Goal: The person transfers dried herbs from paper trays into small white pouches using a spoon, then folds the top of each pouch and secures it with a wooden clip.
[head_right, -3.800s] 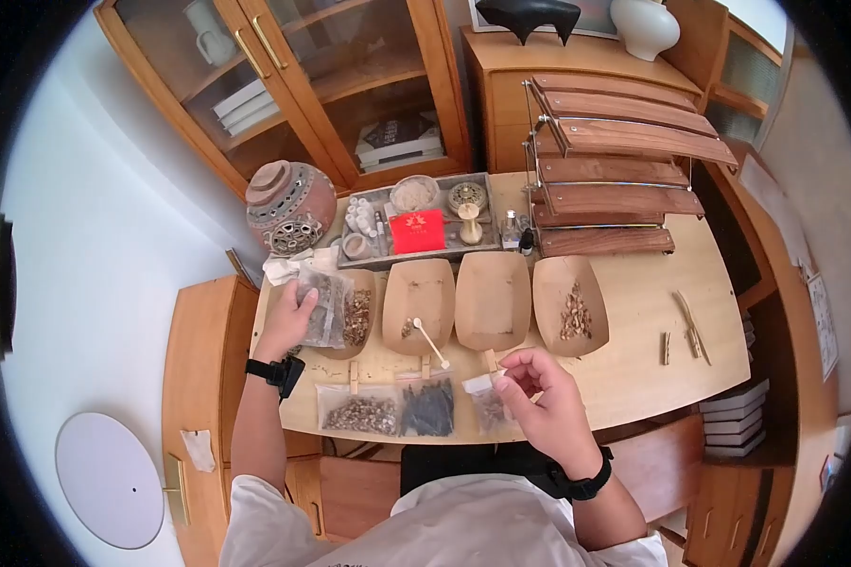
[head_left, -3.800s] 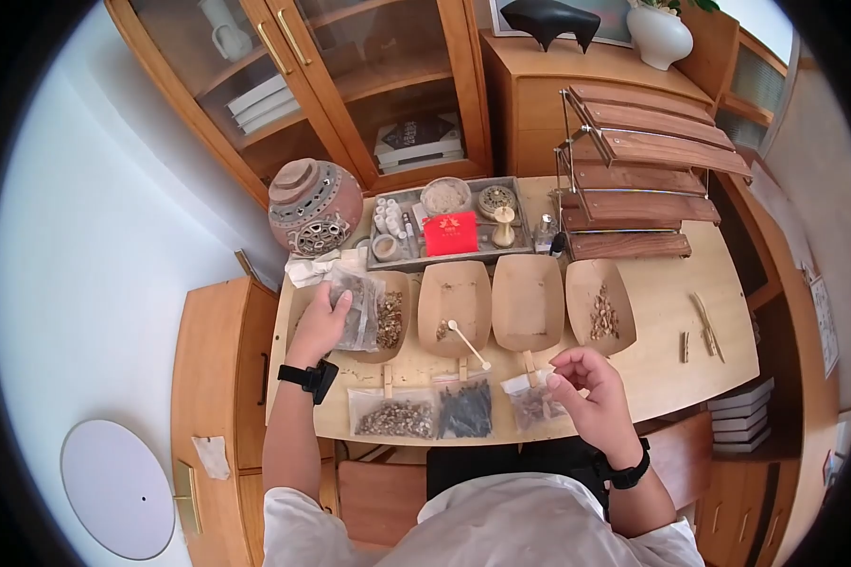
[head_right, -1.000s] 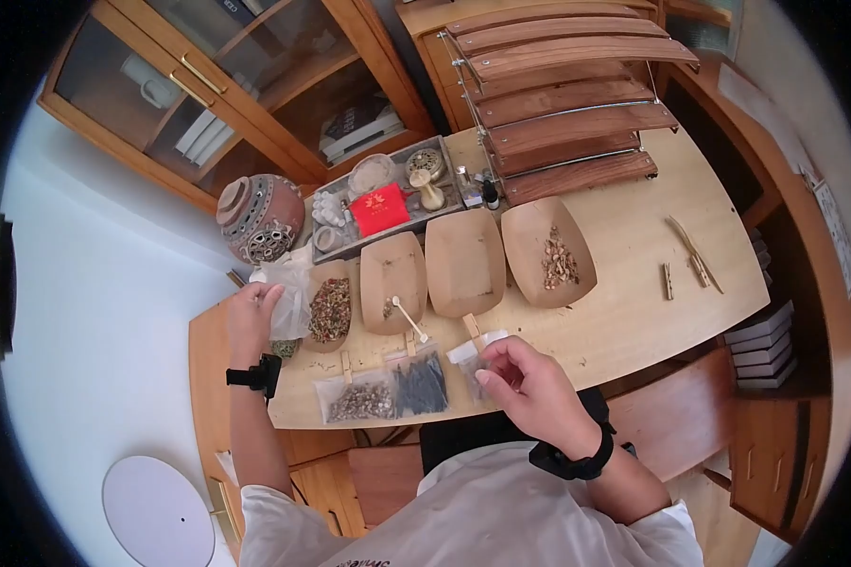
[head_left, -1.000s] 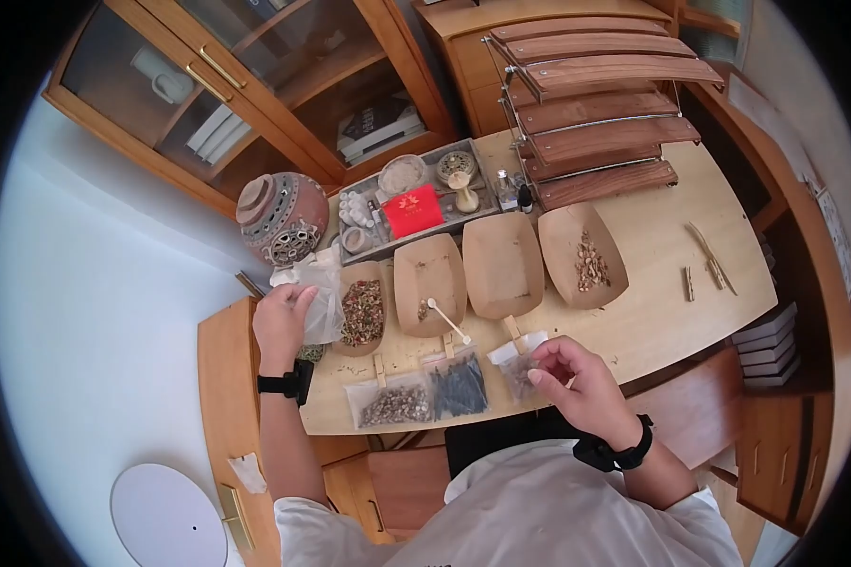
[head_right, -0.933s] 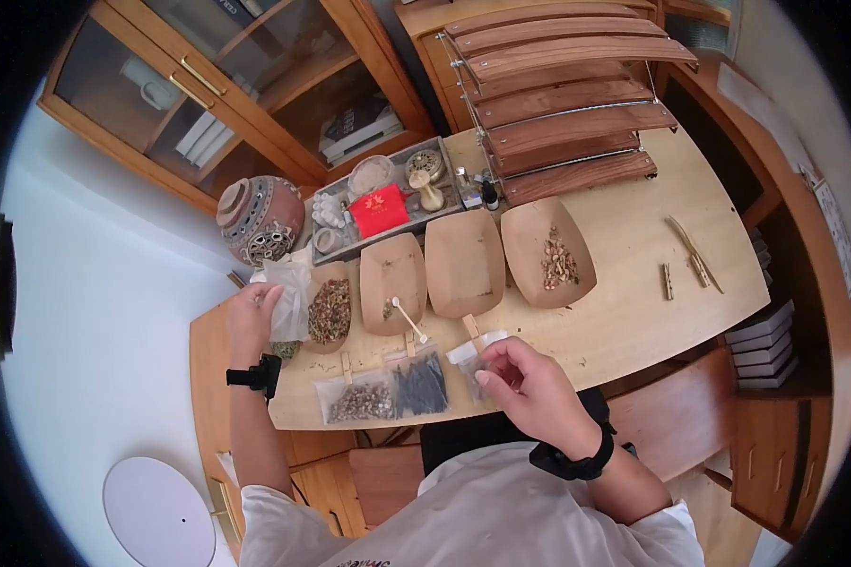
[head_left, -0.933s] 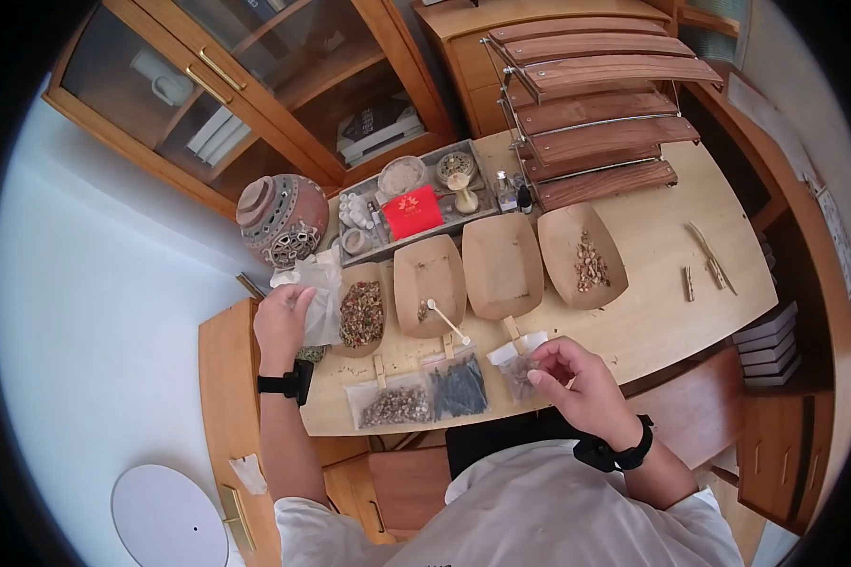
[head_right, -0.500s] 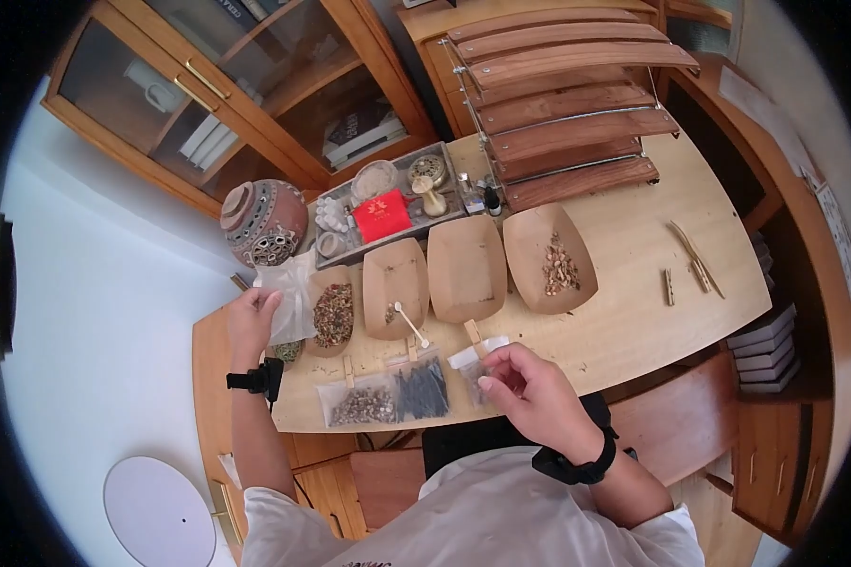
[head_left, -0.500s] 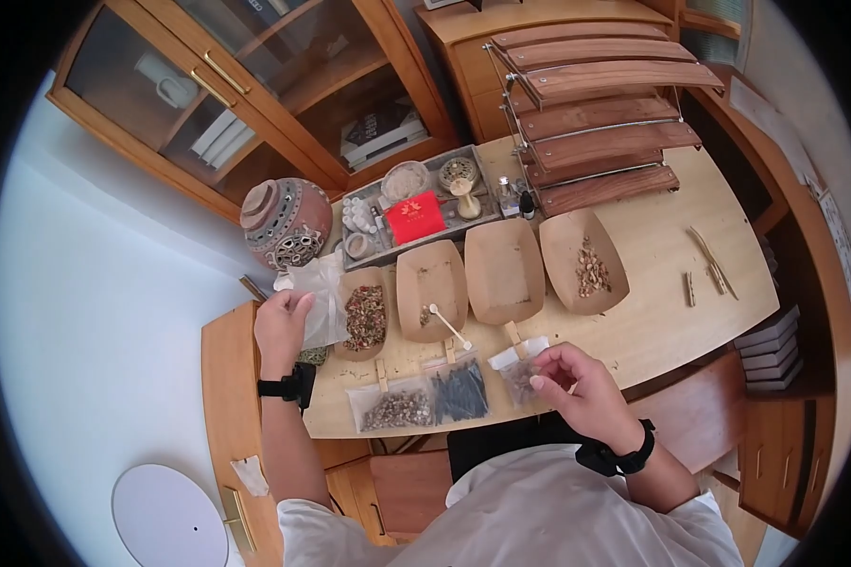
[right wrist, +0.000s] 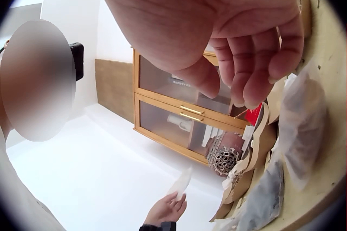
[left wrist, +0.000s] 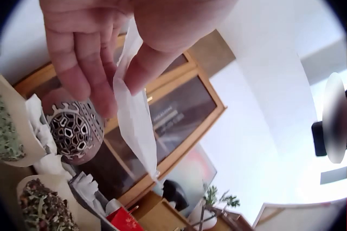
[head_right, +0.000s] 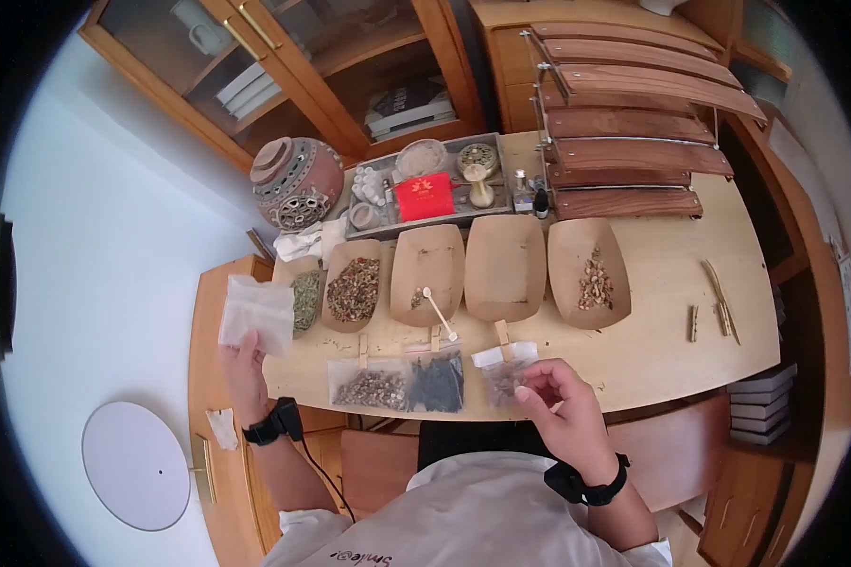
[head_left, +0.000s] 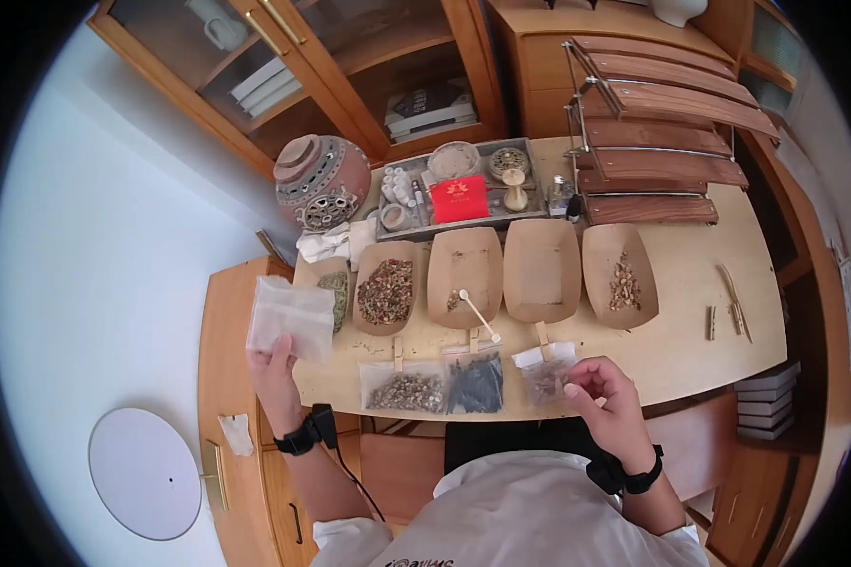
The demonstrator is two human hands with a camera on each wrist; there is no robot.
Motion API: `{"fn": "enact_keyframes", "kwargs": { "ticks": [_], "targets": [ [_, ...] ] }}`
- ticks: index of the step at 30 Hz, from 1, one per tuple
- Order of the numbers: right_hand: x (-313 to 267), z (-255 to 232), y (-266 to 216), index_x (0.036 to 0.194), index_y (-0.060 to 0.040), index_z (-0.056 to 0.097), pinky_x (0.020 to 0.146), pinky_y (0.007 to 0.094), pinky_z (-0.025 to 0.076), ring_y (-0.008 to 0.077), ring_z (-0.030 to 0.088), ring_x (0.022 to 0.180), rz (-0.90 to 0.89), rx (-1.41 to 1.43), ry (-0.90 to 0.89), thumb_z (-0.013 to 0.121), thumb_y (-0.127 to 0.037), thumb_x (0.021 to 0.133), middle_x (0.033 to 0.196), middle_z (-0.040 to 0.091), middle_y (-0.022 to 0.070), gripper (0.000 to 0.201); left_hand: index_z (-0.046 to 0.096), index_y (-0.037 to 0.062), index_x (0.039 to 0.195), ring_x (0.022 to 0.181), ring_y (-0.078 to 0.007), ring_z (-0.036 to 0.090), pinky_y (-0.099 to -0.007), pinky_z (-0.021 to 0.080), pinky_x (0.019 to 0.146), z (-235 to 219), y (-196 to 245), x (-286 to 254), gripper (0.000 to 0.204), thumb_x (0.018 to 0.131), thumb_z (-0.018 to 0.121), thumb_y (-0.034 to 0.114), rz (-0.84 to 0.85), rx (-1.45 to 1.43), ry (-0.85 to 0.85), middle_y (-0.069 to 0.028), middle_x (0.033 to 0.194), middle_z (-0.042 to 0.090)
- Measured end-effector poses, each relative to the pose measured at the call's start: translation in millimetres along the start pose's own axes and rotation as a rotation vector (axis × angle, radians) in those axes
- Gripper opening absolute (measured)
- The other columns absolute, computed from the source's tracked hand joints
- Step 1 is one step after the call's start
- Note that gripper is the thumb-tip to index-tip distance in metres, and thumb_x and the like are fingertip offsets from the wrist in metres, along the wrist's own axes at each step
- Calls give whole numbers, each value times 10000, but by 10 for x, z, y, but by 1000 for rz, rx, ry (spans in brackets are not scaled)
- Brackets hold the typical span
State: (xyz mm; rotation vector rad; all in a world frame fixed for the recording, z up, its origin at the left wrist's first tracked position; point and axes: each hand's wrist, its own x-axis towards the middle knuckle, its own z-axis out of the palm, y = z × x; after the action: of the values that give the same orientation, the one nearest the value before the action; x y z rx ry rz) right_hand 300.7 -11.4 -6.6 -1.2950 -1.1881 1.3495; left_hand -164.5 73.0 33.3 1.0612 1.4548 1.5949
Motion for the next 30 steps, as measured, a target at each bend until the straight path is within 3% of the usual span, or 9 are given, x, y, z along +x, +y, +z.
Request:
{"fn": "enact_keyframes", "kwargs": {
  "ticks": [2, 7, 11, 13, 17, 19, 26, 28, 30],
  "targets": [
    [4, -31, 65, 1200, -21, 653, 797, 252, 532, 75, 651, 886, 28, 4, 34, 740, -75, 1040, 996, 716, 9, 190, 524, -63, 1450, 1231, -227, 691, -373, 574, 1053, -248, -132, -391, 494, 995, 717, -56, 58, 83, 303, -165, 1375, 690],
    [74, -12, 136, 1202, -24, 645, 822, 249, 533, 78, 651, 893, 55, 34, -28, 740, -61, 1033, 1019, 706, 6, 197, 422, -92, 1515, 1267, -250, 675, -374, 556, 1072, -1066, -1160, -819, 629, 980, 747, -32, 9, 130, 485, -208, 1438, 648],
    [79, 29, -13, 1204, -22, 642, 810, 249, 529, 77, 637, 873, 22, 15, -35, 737, -58, 1033, 1009, 694, 8, 198, 272, -110, 1611, 1257, -308, 683, -409, 550, 1073, -944, -1343, -866, 909, 931, 852, 59, -81, 176, 577, -219, 1417, 657],
    [33, 2, -68, 1203, -22, 643, 803, 247, 524, 75, 629, 863, 12, 1, -23, 736, -56, 1033, 1006, 690, 8, 197, 252, -70, 1651, 1408, -404, 574, -524, 457, 1157, -738, -1102, -860, 1015, 905, 895, 175, -255, 905, 752, -265, 1506, 581],
    [-44, -78, -77, 1204, -24, 644, 779, 228, 501, 64, 607, 849, 32, -4, 36, 742, -58, 1032, 1000, 679, -1, 201, 316, 20, 1677, 1563, -458, 363, -620, 282, 1245, -551, -1005, -815, 1003, 923, 855, 400, -25, 1302, 760, -288, 1628, 452],
    [-60, -83, -66, 1204, -25, 644, 774, 221, 492, 60, 604, 852, 39, -7, 41, 745, -60, 1031, 994, 677, -4, 203, 434, 103, 1651, 1620, -438, 236, -658, 167, 1275, -573, -1132, -741, 873, 967, 744, 551, 87, 1392, 357, -255, 1700, 367],
    [-113, -69, -114, 1204, -25, 645, 743, 218, 488, 52, 592, 814, 21, -34, 40, 738, -56, 1036, 960, 675, -15, 194, 524, 119, 1600, 1594, -445, 289, -659, 209, 1255, -484, -982, -541, 775, 1000, 678, 584, -84, 1512, 199, -206, 1717, 380],
    [-110, -43, -152, 1205, -24, 644, 737, 221, 489, 52, 589, 807, 20, -45, 30, 736, -56, 1038, 963, 674, -17, 193, 571, 126, 1561, 1527, -391, 430, -641, 256, 1229, -520, -804, -280, 740, 999, 668, 597, 43, 1321, 323, -157, 1615, 548],
    [-102, 35, -204, 1180, -20, 663, 700, 222, 486, 53, 595, 780, -11, -53, 17, 745, -57, 1027, 926, 686, -10, 177, 623, 128, 1506, 1438, -354, 531, -614, 300, 1209, -566, -656, 121, 672, 1001, 671, 569, -78, 1274, 270, -125, 1481, 653]
  ]
}}
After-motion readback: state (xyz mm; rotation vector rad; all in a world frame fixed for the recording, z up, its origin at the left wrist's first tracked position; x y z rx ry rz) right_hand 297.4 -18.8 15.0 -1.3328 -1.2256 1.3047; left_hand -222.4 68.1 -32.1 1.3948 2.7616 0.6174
